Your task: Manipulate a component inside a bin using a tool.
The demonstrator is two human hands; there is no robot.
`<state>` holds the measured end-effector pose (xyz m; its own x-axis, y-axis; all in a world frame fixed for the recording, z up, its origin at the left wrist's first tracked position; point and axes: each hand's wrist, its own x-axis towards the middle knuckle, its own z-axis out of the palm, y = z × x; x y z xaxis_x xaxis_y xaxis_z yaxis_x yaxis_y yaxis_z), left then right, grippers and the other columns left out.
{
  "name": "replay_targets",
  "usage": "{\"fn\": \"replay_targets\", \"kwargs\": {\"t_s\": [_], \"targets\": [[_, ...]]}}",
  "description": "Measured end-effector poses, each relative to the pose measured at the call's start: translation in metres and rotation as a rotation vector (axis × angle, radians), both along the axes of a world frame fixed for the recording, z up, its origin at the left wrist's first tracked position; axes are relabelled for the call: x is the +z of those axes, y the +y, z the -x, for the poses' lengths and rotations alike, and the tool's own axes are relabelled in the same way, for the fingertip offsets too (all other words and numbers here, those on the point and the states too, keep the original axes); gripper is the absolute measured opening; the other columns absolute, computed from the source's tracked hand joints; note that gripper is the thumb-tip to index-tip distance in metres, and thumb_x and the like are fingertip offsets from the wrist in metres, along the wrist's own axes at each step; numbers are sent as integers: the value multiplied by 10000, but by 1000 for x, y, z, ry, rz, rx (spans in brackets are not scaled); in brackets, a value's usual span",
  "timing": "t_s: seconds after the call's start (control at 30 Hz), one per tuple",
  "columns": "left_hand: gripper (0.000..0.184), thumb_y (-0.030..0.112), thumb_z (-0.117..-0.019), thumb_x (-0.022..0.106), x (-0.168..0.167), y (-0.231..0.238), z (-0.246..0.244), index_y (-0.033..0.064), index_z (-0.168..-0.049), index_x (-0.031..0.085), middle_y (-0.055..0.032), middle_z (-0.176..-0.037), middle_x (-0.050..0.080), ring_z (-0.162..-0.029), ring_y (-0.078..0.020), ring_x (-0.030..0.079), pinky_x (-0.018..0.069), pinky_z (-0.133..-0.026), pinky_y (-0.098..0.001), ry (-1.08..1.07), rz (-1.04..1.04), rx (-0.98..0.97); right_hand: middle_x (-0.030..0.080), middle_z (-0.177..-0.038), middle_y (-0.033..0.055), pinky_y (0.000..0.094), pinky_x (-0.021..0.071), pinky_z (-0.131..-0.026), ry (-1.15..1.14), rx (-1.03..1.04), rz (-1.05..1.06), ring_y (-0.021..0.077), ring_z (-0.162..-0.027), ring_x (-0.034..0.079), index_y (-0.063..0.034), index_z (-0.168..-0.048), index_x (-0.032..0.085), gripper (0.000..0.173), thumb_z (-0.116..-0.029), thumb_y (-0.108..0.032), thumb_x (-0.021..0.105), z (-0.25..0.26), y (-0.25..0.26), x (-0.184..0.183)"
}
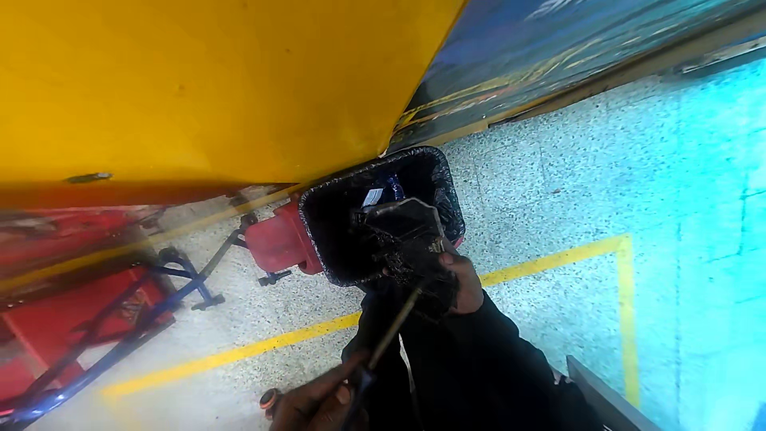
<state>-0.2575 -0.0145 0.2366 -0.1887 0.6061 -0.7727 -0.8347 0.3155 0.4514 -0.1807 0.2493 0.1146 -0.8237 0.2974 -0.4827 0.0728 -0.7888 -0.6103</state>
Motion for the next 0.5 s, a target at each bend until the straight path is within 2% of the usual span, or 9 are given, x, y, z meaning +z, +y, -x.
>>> {"fn": "replay_targets", "kwargs": {"t_s": [0.1, 0.2, 0.27, 0.37, 0.5], "targets": [[442, 168, -1084, 443, -6, 2, 14, 39, -1503, 492, -104, -901, 705, -491, -114, 563, 467, -374, -254, 144, 146, 22, 752, -1051, -62, 234, 619, -779, 38, -70, 152, 19, -925, 717, -272, -1281, 635, 412, -899, -412, 698, -1, 0, 5], [443, 163, -1073, 454, -15, 12, 21, 43, -1497, 504, -108, -901, 698, -432, -102, 497, 422, -340, -245, 186, 190, 18, 758, -1047, -57, 223, 616, -787, 66, -52, 174, 14, -929, 718, -266, -1264, 662, 373, -920, -409, 678, -5, -1, 8], [440, 167, -1071, 464, -18, 21, 20, 39, -1489, 511, -102, -879, 703, -430, -101, 512, 431, -339, -243, 178, 182, 16, 757, -1043, -54, 222, 614, -783, 72, -49, 175, 17, -923, 718, -259, -1258, 663, 365, -924, -406, 678, -7, -1, 9], [437, 138, -1070, 463, -14, 29, 14, 27, -1491, 508, -98, -861, 704, -468, -110, 548, 453, -362, -249, 132, 128, 29, 765, -982, -64, 208, 614, -747, 11, -91, 114, 0, -874, 719, -258, -1166, 710, 290, -911, -393, 675, -9, 0, 9], [438, 140, -1076, 471, -8, 29, 9, -3, -1489, 493, -101, -895, 708, -502, -114, 581, 484, -380, -251, 92, 72, 51, 758, -1011, -55, 221, 615, -775, -15, -81, 155, 11, -901, 717, -254, -1210, 682, 340, -891, -372, 693, -11, -4, 10]]}}
